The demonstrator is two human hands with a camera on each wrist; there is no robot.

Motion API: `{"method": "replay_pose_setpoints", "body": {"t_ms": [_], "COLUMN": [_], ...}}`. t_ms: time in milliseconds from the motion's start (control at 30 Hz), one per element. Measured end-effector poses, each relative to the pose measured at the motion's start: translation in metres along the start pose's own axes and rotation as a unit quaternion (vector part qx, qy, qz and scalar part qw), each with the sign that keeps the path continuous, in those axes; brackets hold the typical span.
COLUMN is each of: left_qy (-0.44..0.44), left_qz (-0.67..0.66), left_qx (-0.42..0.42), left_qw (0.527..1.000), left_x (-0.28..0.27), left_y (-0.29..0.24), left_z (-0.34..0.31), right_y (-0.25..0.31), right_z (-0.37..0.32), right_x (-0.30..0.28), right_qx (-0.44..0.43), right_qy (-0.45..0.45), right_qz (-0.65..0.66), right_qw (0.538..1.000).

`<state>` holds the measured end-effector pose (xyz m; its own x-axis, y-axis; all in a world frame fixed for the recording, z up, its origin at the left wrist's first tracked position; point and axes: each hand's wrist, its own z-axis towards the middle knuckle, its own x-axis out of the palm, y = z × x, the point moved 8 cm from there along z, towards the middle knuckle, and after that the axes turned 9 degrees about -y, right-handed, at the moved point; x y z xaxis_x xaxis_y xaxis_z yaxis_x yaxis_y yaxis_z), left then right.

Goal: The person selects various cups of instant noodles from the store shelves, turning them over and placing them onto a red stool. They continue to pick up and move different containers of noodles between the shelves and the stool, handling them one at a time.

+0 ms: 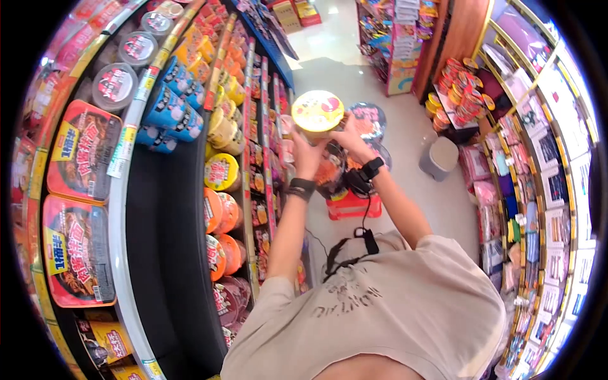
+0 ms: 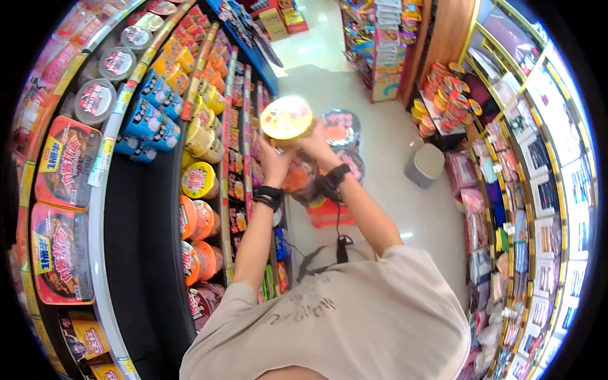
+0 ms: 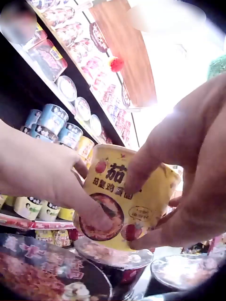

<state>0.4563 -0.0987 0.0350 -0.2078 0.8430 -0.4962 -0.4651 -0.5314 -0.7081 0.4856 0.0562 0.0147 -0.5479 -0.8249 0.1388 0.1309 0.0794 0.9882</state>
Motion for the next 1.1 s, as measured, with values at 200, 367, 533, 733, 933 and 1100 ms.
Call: {"method": "replay_pose_setpoints", "body": {"t_ms": [200, 367, 533, 733, 933, 1100], "left_qy": [0.044, 0.042, 0.033, -0.049, 0.115, -0.005], "left_qz": [-0.054, -0.071, -0.082, -0.102, -0.056, -0.054], "left_qx": [-0.096, -0.103, -0.072, -0.107, -0.241, -0.366], "left_qw": [0.993, 0.991, 0.993, 0.988, 0.962, 0.929], "left_x": [0.036, 0.048, 0.038, -0.039, -0.115, -0.204], "left_y": [0.031, 0.055, 0.058, 0.044, 0.064, 0.087], "left_z": [0.03, 0.032, 0.022, -0.066, -0.263, -0.36], "right_y": [0.005, -0.003, 0.008, 0.03, 0.003, 0.003], "right_z": [0.035, 0.04, 0.011, -0.043, -0.172, -0.288], "right_x": [0.011, 0.019, 0.015, -0.013, 0.018, 0.072], "right_qx": [0.07, 0.075, 0.134, -0.031, 0.028, -0.01], "right_qy": [0.066, 0.099, 0.079, 0.027, 0.297, 0.541], "right_qz": [0.019, 0.033, 0.006, -0.009, -0.064, -0.145], "right_qw": [0.995, 0.992, 0.988, 0.999, 0.952, 0.828]}}
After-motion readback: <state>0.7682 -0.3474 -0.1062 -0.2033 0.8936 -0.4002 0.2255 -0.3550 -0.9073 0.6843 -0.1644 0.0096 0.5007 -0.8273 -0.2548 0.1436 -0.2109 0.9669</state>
